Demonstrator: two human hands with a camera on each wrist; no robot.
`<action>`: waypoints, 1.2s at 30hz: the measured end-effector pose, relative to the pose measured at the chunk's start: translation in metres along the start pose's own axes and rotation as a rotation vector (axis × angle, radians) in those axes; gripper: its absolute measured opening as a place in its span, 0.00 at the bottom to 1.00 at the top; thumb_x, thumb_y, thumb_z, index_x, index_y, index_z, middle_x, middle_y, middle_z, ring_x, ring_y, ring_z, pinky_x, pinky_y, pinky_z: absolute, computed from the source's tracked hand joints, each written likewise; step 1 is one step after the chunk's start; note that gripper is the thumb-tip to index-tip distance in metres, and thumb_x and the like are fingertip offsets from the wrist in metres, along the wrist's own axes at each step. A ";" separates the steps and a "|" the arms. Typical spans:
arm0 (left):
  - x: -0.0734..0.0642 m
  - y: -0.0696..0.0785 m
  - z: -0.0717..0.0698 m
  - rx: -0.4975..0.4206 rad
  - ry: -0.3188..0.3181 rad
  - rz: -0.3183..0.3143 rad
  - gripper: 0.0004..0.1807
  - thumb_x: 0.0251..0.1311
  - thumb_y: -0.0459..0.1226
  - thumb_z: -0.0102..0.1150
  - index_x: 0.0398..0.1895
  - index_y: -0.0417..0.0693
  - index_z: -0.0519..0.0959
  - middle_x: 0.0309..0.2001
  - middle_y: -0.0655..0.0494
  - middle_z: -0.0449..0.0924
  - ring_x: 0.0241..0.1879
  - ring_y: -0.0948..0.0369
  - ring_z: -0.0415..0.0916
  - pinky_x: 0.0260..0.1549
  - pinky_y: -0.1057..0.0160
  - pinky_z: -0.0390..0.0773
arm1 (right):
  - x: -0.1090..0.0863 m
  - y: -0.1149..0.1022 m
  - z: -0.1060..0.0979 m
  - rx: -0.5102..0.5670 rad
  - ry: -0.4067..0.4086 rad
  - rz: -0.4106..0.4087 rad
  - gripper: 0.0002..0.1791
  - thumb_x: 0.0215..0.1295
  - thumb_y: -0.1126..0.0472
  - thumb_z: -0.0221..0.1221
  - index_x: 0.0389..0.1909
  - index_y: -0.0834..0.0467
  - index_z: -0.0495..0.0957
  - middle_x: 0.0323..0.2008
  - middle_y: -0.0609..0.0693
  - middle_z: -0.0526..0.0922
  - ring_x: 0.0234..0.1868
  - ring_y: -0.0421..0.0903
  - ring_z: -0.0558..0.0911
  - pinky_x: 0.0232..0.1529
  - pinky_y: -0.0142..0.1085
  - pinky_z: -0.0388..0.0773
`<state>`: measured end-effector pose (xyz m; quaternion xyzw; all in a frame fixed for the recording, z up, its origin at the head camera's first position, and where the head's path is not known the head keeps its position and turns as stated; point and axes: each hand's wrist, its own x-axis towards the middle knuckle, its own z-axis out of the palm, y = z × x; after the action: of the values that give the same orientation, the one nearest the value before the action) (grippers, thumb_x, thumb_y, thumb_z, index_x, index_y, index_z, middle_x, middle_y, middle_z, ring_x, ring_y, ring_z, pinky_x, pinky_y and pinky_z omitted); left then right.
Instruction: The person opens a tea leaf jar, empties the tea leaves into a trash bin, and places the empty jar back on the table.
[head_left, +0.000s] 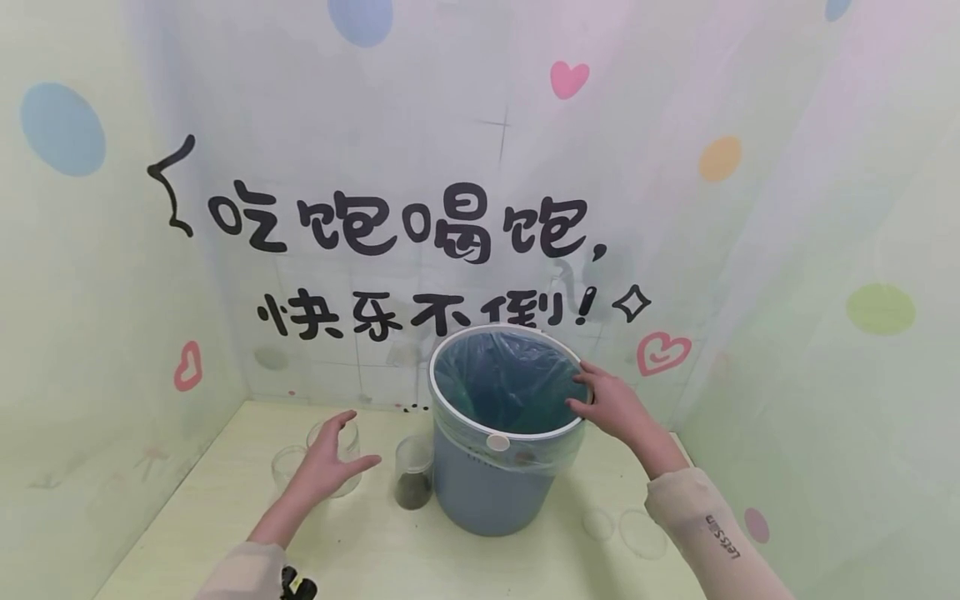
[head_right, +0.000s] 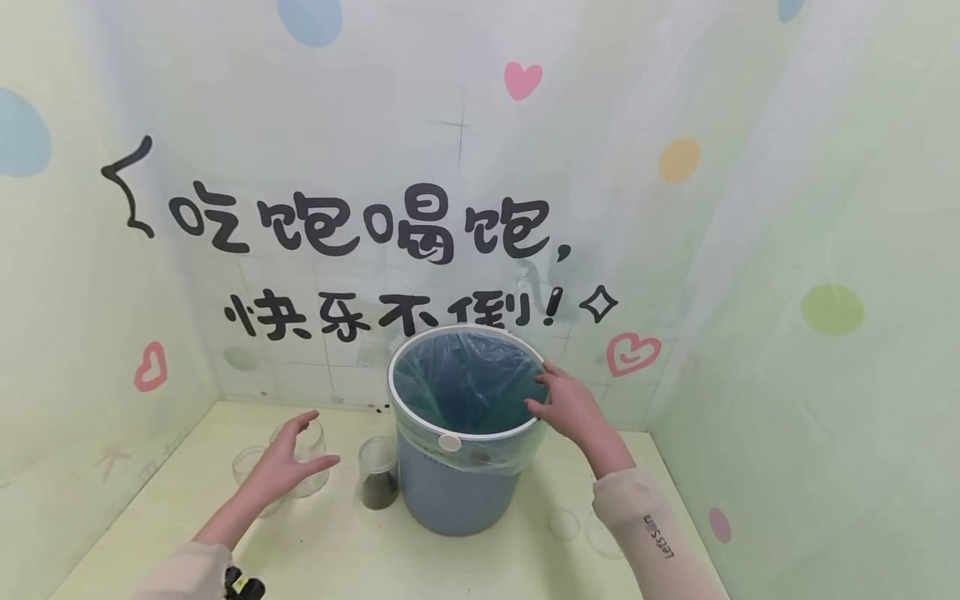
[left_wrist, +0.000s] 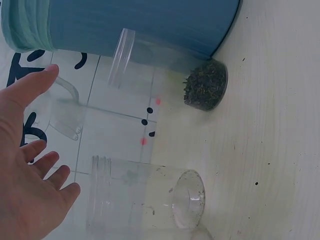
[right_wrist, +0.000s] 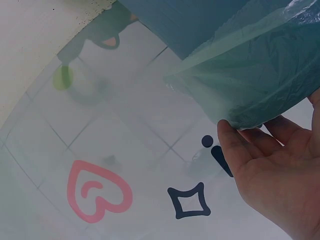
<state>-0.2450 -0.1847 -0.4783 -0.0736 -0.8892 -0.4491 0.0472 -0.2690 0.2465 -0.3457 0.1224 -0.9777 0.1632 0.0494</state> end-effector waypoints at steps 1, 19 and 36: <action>0.000 0.001 0.001 0.002 -0.002 0.000 0.50 0.57 0.44 0.70 0.74 0.32 0.53 0.74 0.29 0.53 0.73 0.32 0.51 0.68 0.32 0.59 | 0.000 0.000 0.000 0.001 0.000 0.002 0.27 0.65 0.56 0.63 0.60 0.68 0.76 0.71 0.68 0.66 0.67 0.67 0.72 0.65 0.58 0.71; -0.003 0.007 0.024 0.006 -0.020 0.003 0.48 0.57 0.42 0.70 0.74 0.32 0.55 0.74 0.30 0.55 0.73 0.33 0.52 0.69 0.34 0.60 | -0.002 0.001 0.000 0.005 -0.002 -0.001 0.27 0.65 0.56 0.63 0.60 0.68 0.76 0.71 0.67 0.66 0.66 0.66 0.72 0.65 0.57 0.72; -0.005 0.004 0.037 -0.010 -0.045 -0.018 0.48 0.57 0.43 0.71 0.73 0.32 0.56 0.73 0.30 0.57 0.73 0.33 0.54 0.68 0.35 0.62 | -0.001 0.002 0.000 0.004 0.000 -0.006 0.27 0.65 0.56 0.63 0.60 0.69 0.76 0.71 0.68 0.66 0.67 0.66 0.71 0.66 0.58 0.71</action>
<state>-0.2399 -0.1529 -0.4982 -0.0760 -0.8885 -0.4520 0.0226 -0.2680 0.2486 -0.3461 0.1257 -0.9770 0.1652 0.0495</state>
